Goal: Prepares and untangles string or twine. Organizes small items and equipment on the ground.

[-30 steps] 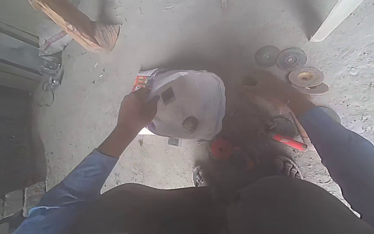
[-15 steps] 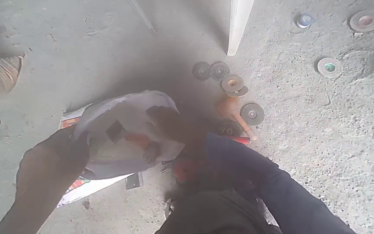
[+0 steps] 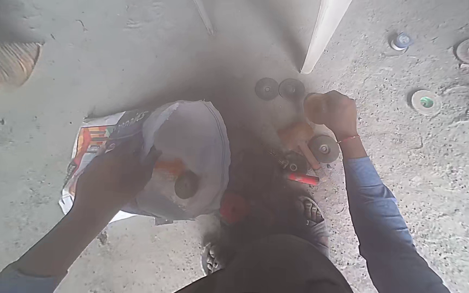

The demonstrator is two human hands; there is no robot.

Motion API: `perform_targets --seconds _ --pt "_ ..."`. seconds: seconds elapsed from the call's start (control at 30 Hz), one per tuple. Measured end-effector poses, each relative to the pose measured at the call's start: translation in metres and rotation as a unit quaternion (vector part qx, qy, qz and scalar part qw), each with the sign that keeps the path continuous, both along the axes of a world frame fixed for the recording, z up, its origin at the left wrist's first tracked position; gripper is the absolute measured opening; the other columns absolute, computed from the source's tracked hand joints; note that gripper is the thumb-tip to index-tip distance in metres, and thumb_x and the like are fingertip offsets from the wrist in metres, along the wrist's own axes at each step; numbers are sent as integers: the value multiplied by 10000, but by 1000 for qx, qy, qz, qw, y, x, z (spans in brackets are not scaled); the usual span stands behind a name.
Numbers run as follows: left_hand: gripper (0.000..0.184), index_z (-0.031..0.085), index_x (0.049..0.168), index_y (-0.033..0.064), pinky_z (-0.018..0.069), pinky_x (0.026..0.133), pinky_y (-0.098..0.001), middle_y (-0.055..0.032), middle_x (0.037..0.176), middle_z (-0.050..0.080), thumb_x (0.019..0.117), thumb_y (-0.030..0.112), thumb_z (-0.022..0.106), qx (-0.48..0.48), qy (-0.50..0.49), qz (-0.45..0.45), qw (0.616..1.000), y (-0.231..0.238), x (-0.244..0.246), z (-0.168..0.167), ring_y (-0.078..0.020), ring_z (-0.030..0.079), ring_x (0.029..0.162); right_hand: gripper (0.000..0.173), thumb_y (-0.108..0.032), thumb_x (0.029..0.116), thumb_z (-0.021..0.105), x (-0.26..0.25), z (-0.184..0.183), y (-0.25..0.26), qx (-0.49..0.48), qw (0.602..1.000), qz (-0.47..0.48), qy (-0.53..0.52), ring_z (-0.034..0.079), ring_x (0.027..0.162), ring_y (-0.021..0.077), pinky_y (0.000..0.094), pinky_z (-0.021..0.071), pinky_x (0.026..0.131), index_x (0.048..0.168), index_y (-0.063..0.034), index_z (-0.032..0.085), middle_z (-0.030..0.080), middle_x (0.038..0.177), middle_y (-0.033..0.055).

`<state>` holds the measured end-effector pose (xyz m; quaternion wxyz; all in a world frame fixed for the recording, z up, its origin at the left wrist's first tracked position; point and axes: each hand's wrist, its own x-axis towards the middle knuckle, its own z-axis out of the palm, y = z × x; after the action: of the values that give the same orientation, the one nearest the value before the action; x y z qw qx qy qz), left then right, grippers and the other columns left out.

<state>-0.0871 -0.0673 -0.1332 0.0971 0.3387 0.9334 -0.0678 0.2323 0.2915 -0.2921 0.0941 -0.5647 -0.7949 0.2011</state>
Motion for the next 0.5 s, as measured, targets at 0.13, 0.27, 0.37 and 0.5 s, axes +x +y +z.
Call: perform_targets --seconds 0.13,0.27,0.37,0.5 --pt "401 664 1280 224 520 659 -665 -163 880 699 1011 509 583 10 0 20 1000 -29 -18 -8 -378 672 758 357 -349 1050 498 -11 -24 12 183 982 24 -38 656 1050 437 586 530 709 1050 -33 662 681 1022 209" --pt "385 666 1262 133 550 760 -625 -190 1023 715 1041 433 568 10 -39 26 999 -45 -20 -15 -361 705 899 543 -377 876 741 -21 -21 20 -11 981 84 -174 616 1122 512 680 520 771 1239 8 620 599 1278 286" --pt "380 627 1217 -87 505 897 -578 -314 1091 654 1088 246 497 -7 -96 58 994 -40 9 -3 -383 654 1001 536 -319 854 766 -29 -15 7 -34 975 103 -196 621 1095 525 694 489 791 1210 53 618 593 1269 317" --pt "483 633 1321 160 534 658 -632 -183 883 685 999 518 600 0 -13 26 1000 -44 5 3 -371 671 748 586 -481 927 706 -13 -10 -56 79 977 186 -66 646 1070 459 616 527 789 1208 26 621 634 1163 261"
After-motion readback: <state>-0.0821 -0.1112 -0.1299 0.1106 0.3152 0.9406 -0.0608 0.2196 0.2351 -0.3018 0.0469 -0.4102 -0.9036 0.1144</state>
